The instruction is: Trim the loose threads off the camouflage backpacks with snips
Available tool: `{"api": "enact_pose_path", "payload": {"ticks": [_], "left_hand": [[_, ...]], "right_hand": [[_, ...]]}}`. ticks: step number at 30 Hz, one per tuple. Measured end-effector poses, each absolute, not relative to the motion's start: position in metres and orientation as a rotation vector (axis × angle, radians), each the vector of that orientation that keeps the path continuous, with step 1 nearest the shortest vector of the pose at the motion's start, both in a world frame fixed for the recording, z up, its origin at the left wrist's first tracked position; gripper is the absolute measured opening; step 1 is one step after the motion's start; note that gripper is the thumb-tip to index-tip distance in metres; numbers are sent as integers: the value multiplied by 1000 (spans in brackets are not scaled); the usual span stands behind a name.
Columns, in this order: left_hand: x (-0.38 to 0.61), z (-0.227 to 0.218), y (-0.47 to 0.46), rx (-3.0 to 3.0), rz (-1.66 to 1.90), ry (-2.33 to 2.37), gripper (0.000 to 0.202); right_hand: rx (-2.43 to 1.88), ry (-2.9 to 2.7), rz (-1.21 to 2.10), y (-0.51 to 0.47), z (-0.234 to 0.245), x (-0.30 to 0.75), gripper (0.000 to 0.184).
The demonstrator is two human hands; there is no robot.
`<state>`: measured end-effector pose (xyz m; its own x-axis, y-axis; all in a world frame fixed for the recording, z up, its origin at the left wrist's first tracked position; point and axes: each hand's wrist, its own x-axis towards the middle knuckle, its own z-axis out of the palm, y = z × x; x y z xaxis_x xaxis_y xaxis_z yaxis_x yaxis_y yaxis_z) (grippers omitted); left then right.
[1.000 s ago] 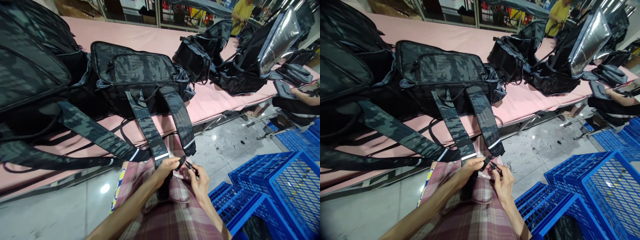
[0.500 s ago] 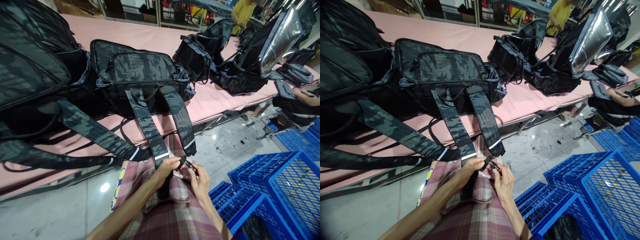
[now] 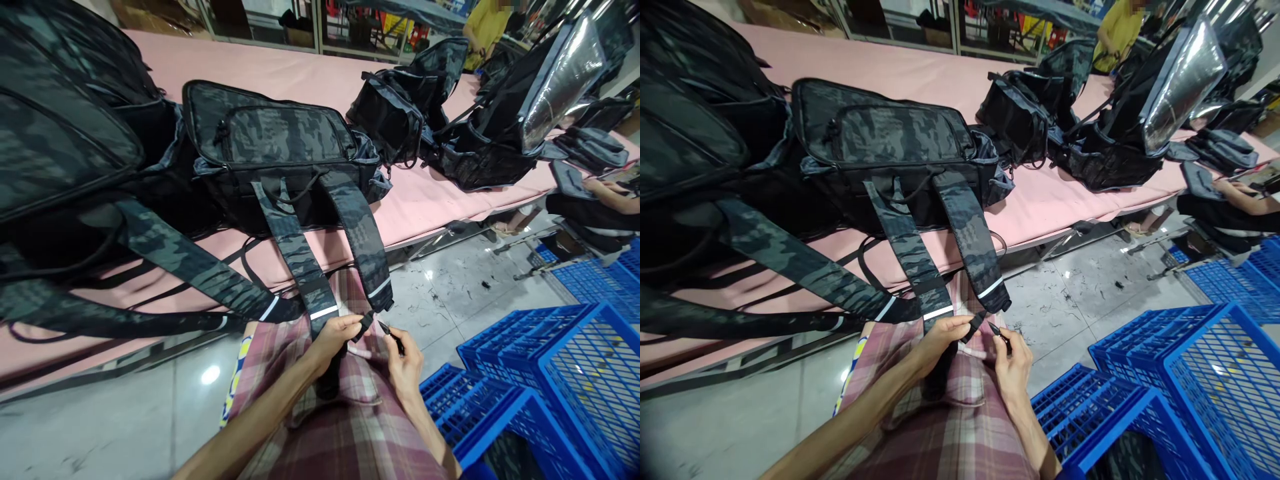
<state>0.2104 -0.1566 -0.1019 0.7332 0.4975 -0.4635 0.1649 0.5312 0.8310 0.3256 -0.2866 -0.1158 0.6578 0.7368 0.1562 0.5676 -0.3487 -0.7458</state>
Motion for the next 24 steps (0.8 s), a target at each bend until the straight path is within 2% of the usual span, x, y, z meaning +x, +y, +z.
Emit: {"api": "enact_pose_path", "payload": {"ticks": [14, 24], "left_hand": [[207, -96, -154, 987, 226, 697, 29], [208, -95, -155, 982, 231, 704, 27]], "right_hand": [[-2025, -1289, 96, -288, -114, 335, 16], [-2009, -1230, 214, -289, -114, 335, 15]]}}
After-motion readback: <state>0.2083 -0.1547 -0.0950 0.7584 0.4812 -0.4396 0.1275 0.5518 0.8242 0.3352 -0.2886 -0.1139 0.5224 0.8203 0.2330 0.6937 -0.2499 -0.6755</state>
